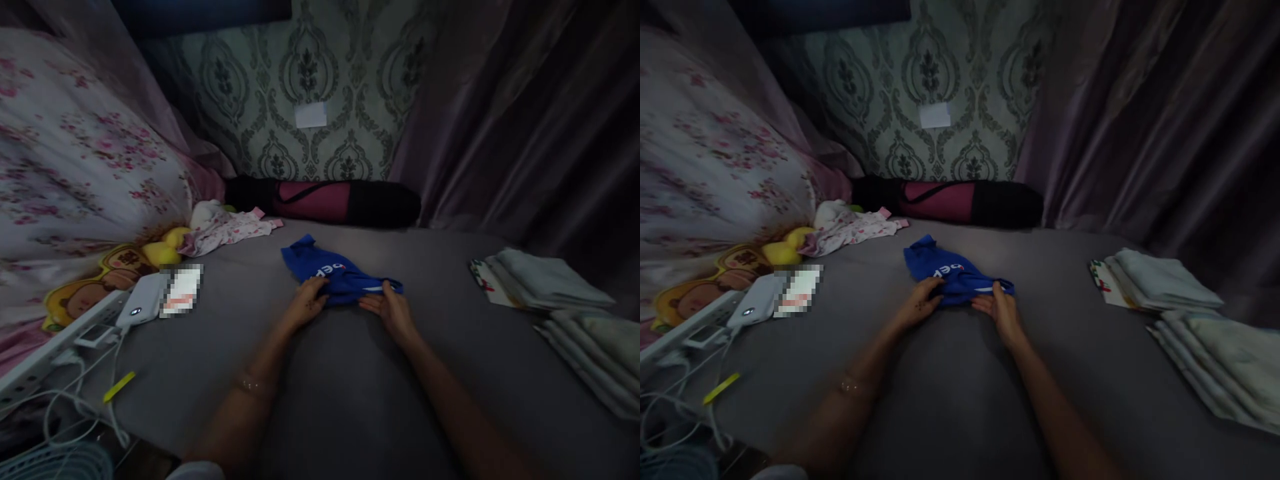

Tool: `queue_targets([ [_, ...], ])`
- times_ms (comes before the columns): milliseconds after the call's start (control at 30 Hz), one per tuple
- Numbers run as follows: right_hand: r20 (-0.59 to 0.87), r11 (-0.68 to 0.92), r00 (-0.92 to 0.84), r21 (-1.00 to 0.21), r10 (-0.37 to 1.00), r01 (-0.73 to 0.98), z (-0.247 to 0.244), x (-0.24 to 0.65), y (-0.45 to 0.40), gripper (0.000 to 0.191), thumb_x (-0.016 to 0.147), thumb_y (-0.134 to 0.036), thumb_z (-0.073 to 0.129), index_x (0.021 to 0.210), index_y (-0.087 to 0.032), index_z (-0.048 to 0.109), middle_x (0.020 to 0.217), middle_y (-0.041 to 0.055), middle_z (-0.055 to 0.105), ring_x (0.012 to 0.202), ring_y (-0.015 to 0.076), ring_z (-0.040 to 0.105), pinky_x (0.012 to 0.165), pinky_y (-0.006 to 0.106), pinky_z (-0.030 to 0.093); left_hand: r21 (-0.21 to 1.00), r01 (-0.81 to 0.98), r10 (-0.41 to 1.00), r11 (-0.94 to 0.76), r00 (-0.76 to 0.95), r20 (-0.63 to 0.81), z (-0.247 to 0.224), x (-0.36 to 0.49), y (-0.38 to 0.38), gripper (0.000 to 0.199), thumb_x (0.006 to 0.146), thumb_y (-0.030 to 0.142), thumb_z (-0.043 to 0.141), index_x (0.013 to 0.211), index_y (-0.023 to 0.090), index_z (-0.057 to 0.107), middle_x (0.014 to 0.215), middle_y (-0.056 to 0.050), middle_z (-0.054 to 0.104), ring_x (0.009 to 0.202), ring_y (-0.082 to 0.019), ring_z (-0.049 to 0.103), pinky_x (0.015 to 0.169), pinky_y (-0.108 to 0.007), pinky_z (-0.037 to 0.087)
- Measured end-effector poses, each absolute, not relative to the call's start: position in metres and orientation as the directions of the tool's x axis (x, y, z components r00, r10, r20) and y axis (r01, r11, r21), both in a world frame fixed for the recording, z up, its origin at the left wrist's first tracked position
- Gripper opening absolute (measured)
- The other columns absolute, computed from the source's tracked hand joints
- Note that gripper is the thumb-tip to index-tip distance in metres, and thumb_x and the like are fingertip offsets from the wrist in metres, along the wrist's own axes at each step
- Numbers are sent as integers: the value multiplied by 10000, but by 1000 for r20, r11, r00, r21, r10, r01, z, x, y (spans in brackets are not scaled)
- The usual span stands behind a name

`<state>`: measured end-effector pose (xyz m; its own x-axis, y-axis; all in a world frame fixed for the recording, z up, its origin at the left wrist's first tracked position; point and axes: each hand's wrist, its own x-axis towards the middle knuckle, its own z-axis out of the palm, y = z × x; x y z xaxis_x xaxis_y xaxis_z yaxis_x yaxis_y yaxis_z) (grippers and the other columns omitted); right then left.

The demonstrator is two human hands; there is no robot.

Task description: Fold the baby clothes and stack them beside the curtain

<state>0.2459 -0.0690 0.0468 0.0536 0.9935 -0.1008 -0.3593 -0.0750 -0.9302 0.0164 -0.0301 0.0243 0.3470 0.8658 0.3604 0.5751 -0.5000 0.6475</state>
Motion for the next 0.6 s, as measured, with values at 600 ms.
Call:
queue_targets([
  [600, -186, -203, -82, -931, 979, -305, 90, 266, -76, 441, 833, -566, 576, 728, -145, 653, 809, 89, 711, 668, 135, 661, 610, 219, 519, 978, -205, 979, 47, 204, -5, 98, 37, -58, 355, 710, 496, 699, 738, 167, 568, 614, 51, 483, 532, -68, 413, 531, -175, 343],
])
